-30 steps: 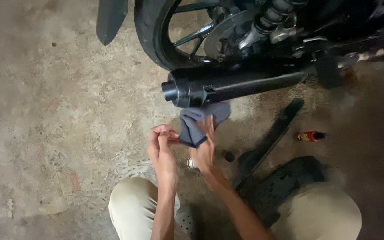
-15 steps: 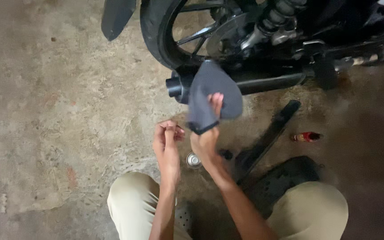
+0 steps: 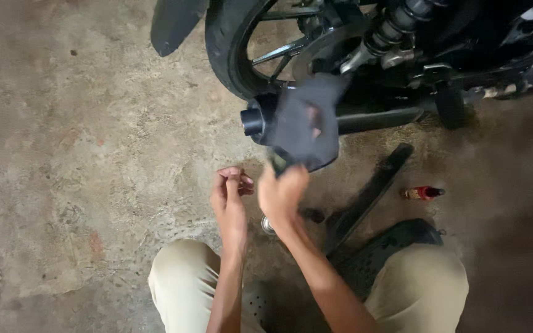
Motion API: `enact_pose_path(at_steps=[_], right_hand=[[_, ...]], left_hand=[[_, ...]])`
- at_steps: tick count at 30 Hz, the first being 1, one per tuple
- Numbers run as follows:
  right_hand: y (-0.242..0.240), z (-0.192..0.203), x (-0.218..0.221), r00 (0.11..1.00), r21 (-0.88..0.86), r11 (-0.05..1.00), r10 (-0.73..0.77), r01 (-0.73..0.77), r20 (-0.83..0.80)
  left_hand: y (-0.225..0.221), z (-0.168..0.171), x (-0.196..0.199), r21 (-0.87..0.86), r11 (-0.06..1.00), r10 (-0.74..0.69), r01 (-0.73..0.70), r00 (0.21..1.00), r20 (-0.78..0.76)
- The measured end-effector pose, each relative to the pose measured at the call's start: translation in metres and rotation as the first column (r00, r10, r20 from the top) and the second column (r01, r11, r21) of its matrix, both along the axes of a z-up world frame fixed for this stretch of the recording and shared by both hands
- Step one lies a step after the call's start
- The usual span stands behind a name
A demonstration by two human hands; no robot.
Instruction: The person sits on the floor and cleans a motorcycle exhaust pipe and two black plastic parts using a grey cloth and a red spray bottle. The person wipes the exhaust pipe, sprays the cloth with liquid, and then wipes the plastic parts thoroughly.
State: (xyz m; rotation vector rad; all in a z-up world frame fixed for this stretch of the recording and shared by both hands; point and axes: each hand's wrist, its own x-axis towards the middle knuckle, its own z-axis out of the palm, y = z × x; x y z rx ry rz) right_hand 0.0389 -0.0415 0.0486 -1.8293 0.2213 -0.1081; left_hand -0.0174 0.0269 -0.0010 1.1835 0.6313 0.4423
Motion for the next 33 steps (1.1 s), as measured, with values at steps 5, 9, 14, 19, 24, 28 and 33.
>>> enact_pose_path(at_steps=[5, 9, 14, 19, 24, 28, 33], right_hand=[[0.025, -0.042, 0.012, 0.882, -0.329, 0.944, 0.180, -0.031, 0.435], [0.023, -0.089, -0.018, 0.855, -0.306, 0.952, 0.166, -0.009, 0.492], [0.005, -0.090, -0.062, 0.992, -0.014, 0.998, -0.058, 0.060, 0.111], [0.004, -0.040, -0.027, 0.992, 0.095, 0.995, -0.009, 0.021, -0.125], [0.025, -0.045, 0.012, 0.815, -0.369, 0.929, 0.222, -0.011, 0.535], [0.003, -0.093, -0.034, 0.830, -0.262, 0.948, 0.289, -0.180, 0.477], [-0.049, -0.106, -0.059, 0.968, 0.155, 0.984, 0.116, -0.082, -0.224]], left_hand=[[0.017, 0.006, -0.010, -0.036, 0.999, 0.033, -0.033, 0.999, -0.016], [0.031, -0.001, -0.014, 0.008, 0.998, 0.068, -0.068, 0.998, -0.010], [0.042, -0.012, -0.020, -0.019, 0.999, 0.042, -0.043, 0.998, -0.053], [0.042, -0.012, -0.019, -0.004, 1.000, 0.012, -0.012, 0.999, -0.030], [0.039, -0.004, -0.018, -0.018, 1.000, 0.025, -0.025, 0.999, -0.020], [0.031, -0.003, -0.021, -0.015, 1.000, 0.017, -0.018, 0.998, -0.058], [0.032, -0.001, -0.017, 0.121, 0.993, 0.023, -0.015, 0.998, -0.066]])
